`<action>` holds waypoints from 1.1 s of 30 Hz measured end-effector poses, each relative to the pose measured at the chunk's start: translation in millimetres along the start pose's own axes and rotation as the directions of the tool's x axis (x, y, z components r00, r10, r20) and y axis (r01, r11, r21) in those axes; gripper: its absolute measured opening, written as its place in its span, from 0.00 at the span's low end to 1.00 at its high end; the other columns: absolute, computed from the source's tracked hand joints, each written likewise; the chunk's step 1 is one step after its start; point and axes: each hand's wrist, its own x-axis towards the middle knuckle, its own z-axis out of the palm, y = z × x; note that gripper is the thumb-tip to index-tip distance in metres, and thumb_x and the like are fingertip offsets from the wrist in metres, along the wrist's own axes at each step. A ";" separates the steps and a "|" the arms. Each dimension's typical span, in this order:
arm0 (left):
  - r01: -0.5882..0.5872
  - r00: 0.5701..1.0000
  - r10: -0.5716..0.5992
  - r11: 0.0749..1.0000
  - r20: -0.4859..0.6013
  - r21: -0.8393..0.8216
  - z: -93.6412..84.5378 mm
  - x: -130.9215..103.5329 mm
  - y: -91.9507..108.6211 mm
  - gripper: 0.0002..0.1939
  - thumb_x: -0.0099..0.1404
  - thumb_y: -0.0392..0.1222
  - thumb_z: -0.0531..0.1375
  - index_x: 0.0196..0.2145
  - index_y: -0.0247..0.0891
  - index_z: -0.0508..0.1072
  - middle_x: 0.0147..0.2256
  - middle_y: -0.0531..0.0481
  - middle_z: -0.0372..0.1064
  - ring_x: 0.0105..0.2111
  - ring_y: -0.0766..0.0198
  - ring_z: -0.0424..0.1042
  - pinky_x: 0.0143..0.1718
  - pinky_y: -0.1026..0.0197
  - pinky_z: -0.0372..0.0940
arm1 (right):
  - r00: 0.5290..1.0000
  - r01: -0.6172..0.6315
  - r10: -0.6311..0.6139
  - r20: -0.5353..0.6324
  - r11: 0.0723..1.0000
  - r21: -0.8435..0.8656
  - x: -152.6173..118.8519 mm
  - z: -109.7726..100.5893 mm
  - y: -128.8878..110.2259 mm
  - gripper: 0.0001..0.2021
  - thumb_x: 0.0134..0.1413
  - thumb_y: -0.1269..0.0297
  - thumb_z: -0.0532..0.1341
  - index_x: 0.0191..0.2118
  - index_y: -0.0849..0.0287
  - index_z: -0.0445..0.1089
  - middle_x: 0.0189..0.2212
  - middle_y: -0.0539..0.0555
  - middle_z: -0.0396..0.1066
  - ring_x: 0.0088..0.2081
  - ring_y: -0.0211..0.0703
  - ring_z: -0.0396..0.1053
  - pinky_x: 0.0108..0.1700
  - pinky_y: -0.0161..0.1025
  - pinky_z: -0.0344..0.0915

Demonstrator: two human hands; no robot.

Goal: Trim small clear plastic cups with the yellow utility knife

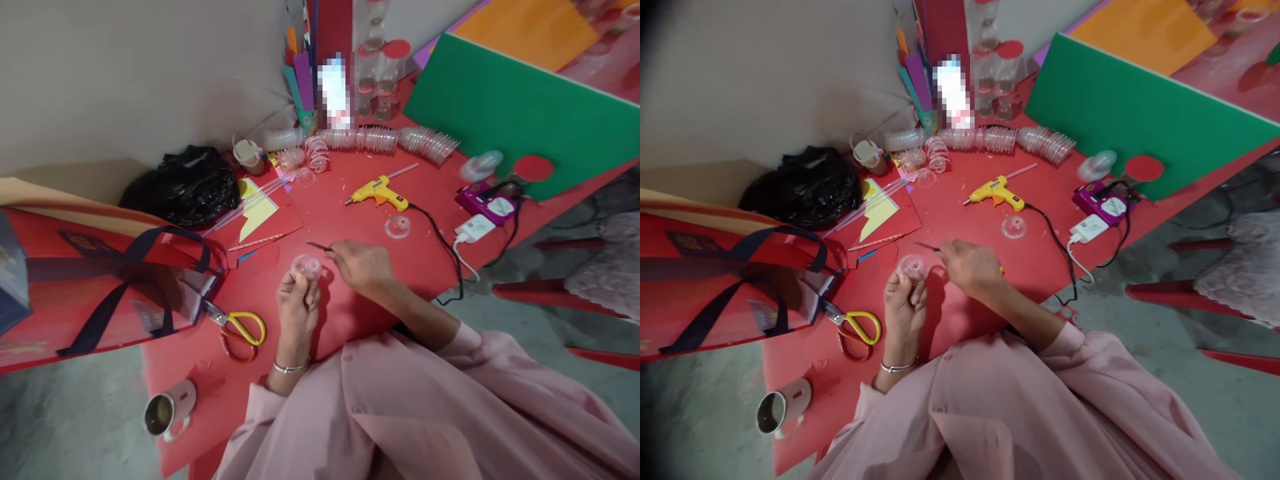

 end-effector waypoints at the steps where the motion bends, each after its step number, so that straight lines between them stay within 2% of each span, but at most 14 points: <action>1: 0.002 1.000 -0.002 1.000 0.003 -0.003 -0.1 -0.4 0.2 0.17 0.58 0.48 0.75 0.30 0.35 0.74 0.27 0.53 0.71 0.16 0.79 0.53 0.14 0.74 0.49 | 0.999 -0.044 0.044 0.003 0.999 0.029 1.9 -0.6 1.4 0.20 0.75 0.53 0.48 0.43 0.57 0.72 0.35 0.56 0.77 0.32 0.42 0.70 0.31 0.39 0.46; 5: 0.026 0.999 -0.027 0.999 -0.025 -0.032 -0.3 1.2 -0.2 0.17 0.58 0.47 0.75 0.31 0.35 0.73 0.28 0.54 0.71 0.16 0.79 0.52 0.14 0.74 0.49 | 0.998 -0.063 0.052 0.042 0.933 0.354 4.6 -3.8 3.2 0.20 0.75 0.50 0.46 0.43 0.56 0.70 0.35 0.52 0.76 0.34 0.40 0.71 0.34 0.36 0.54; 8: 0.069 0.997 -0.070 0.996 -0.023 -0.062 -0.8 4.6 -1.5 0.17 0.59 0.48 0.74 0.30 0.35 0.72 0.26 0.55 0.69 0.16 0.79 0.50 0.13 0.73 0.48 | 0.993 -0.088 0.027 0.118 0.830 0.551 3.6 -2.8 -1.1 0.19 0.66 0.45 0.59 0.49 0.55 0.69 0.34 0.48 0.75 0.34 0.40 0.70 0.37 0.35 0.59; 11: 0.132 0.991 -0.131 0.989 0.017 -0.070 -1.5 7.1 -2.6 0.17 0.60 0.50 0.73 0.30 0.35 0.73 0.22 0.58 0.64 0.14 0.78 0.46 0.12 0.72 0.45 | 0.989 -0.111 0.020 0.145 0.745 0.657 4.0 2.7 -6.2 0.27 0.57 0.45 0.67 0.56 0.54 0.68 0.39 0.49 0.76 0.37 0.41 0.72 0.40 0.36 0.63; 13: 0.156 0.987 -0.154 0.986 0.036 -0.059 -0.9 7.5 -3.5 0.17 0.62 0.52 0.71 0.32 0.35 0.74 0.20 0.59 0.60 0.14 0.78 0.46 0.12 0.71 0.45 | 0.989 -0.128 0.038 0.144 0.706 0.697 4.6 7.3 -8.7 0.27 0.57 0.44 0.67 0.57 0.54 0.69 0.39 0.49 0.76 0.38 0.41 0.72 0.41 0.36 0.64; 15: 0.146 0.989 -0.145 0.988 0.035 -0.055 1.4 6.6 -4.9 0.18 0.63 0.54 0.70 0.35 0.34 0.76 0.20 0.58 0.61 0.14 0.77 0.48 0.12 0.71 0.46 | 0.986 -0.156 0.065 0.153 0.681 0.715 4.8 11.6 -10.2 0.25 0.58 0.43 0.66 0.53 0.55 0.71 0.35 0.48 0.75 0.34 0.39 0.70 0.38 0.35 0.63; 17: 0.115 0.993 -0.115 0.992 0.007 -0.055 4.7 4.9 -6.9 0.19 0.60 0.53 0.72 0.38 0.34 0.78 0.23 0.56 0.66 0.15 0.77 0.53 0.14 0.72 0.48 | 0.983 -0.174 0.081 0.162 0.662 0.729 4.6 14.9 -11.1 0.24 0.58 0.44 0.66 0.51 0.55 0.71 0.32 0.47 0.73 0.31 0.38 0.68 0.35 0.34 0.62; 20: 0.069 0.994 -0.072 0.997 -0.077 -0.042 8.3 2.9 -9.5 0.19 0.54 0.48 0.76 0.38 0.36 0.79 0.30 0.53 0.75 0.18 0.78 0.59 0.16 0.73 0.51 | 0.984 -0.169 0.068 0.165 0.643 0.747 3.8 16.0 -12.3 0.23 0.60 0.47 0.66 0.53 0.55 0.70 0.34 0.48 0.74 0.32 0.38 0.69 0.36 0.35 0.63; 23: 0.044 0.990 -0.047 0.999 -0.131 -0.026 8.2 2.7 -8.9 0.17 0.53 0.46 0.77 0.37 0.36 0.79 0.33 0.52 0.77 0.19 0.78 0.59 0.18 0.73 0.52 | 0.983 -0.163 0.041 0.179 0.646 0.745 2.7 12.5 -12.6 0.23 0.60 0.48 0.65 0.55 0.54 0.70 0.36 0.48 0.75 0.34 0.39 0.69 0.39 0.36 0.64; 26: 0.020 0.988 -0.023 1.000 -0.150 -0.022 5.8 4.1 -5.6 0.18 0.56 0.48 0.75 0.40 0.36 0.80 0.33 0.51 0.77 0.19 0.78 0.60 0.18 0.72 0.53 | 0.973 -0.209 0.054 0.225 0.622 0.755 1.0 9.3 -10.4 0.21 0.63 0.46 0.63 0.53 0.54 0.71 0.31 0.46 0.72 0.31 0.38 0.68 0.35 0.35 0.63; 30: 0.033 0.987 -0.034 0.999 -0.158 -0.008 3.6 5.6 -3.1 0.18 0.57 0.49 0.74 0.42 0.37 0.80 0.33 0.51 0.77 0.21 0.76 0.62 0.19 0.72 0.53 | 0.957 -0.282 0.079 0.280 0.488 0.826 -0.5 12.3 -6.2 0.23 0.68 0.40 0.55 0.39 0.56 0.71 0.22 0.45 0.65 0.24 0.36 0.64 0.28 0.34 0.60; 33: 0.040 0.987 -0.042 0.999 -0.155 -0.017 4.3 5.2 -3.5 0.18 0.57 0.48 0.74 0.41 0.37 0.80 0.34 0.51 0.77 0.20 0.76 0.62 0.19 0.71 0.52 | 0.948 -0.311 0.060 0.312 0.364 0.878 0.2 15.9 -5.0 0.25 0.67 0.37 0.54 0.36 0.56 0.69 0.20 0.45 0.63 0.22 0.35 0.63 0.26 0.33 0.61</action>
